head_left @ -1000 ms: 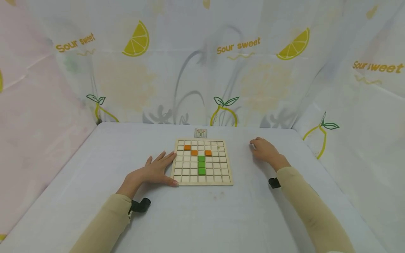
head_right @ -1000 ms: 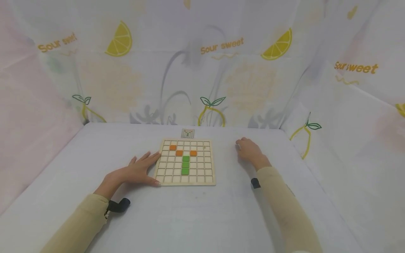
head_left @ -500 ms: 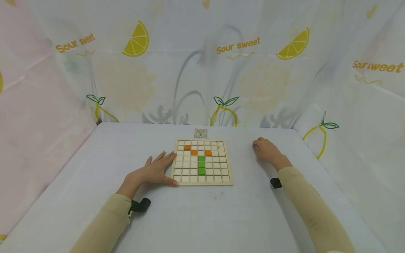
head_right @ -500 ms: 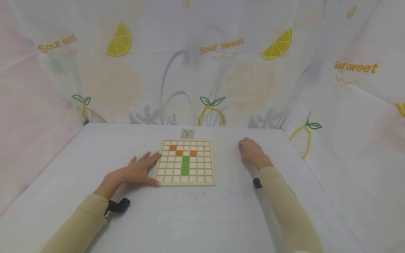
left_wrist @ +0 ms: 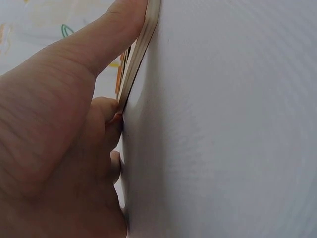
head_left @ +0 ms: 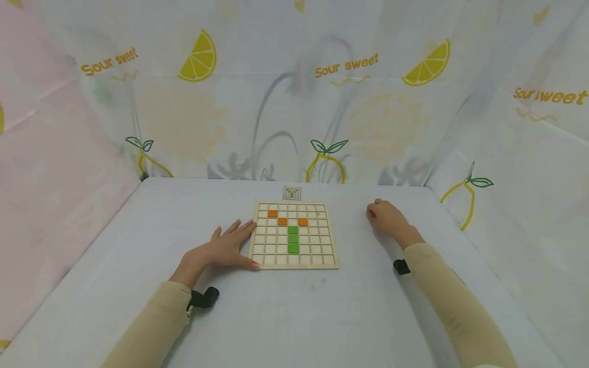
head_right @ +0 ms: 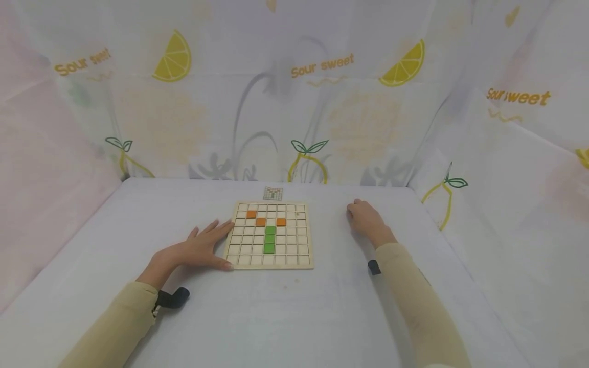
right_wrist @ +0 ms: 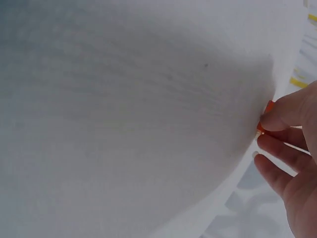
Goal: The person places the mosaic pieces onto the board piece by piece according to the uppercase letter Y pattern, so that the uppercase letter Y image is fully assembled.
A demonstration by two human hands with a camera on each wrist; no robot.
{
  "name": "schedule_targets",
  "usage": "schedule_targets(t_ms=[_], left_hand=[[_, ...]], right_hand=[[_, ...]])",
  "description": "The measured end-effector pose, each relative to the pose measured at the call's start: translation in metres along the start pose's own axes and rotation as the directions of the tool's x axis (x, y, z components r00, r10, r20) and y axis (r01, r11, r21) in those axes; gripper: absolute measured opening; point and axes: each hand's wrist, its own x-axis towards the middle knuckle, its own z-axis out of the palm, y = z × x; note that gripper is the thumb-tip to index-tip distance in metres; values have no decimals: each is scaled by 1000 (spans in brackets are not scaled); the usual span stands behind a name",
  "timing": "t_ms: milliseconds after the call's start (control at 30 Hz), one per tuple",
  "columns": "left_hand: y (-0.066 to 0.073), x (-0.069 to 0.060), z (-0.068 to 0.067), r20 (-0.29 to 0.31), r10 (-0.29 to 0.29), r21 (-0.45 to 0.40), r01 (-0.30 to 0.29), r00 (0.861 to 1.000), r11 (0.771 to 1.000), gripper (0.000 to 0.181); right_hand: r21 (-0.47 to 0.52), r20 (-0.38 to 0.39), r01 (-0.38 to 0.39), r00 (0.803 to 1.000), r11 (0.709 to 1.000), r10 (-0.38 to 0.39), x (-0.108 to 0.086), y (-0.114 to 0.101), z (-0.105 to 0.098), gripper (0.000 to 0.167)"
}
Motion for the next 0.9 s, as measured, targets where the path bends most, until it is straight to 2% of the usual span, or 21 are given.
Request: schedule_targets(t_ms=[100,267,500,900], left_hand=[[-1,0,1,1,-5,-1,5,1000,1000,120],[-1,-1,0,0,-7,-2,7,1000,1000,119],[-1,0,0,-1,-1,0,1,1000,1000,119],[1,-1,-1,0,-3,-8,3,1000,1000,119]], right_hand=[[-17,-15,3,1000,1000,-3,0,0,1,12],[-33,-36,15,999,999,-16,0,-2,1,15],[11,-30,34,999,999,-34,-2,-4,-6,17],[0,41,10,999,1000,-10,1,-3,-9,7]])
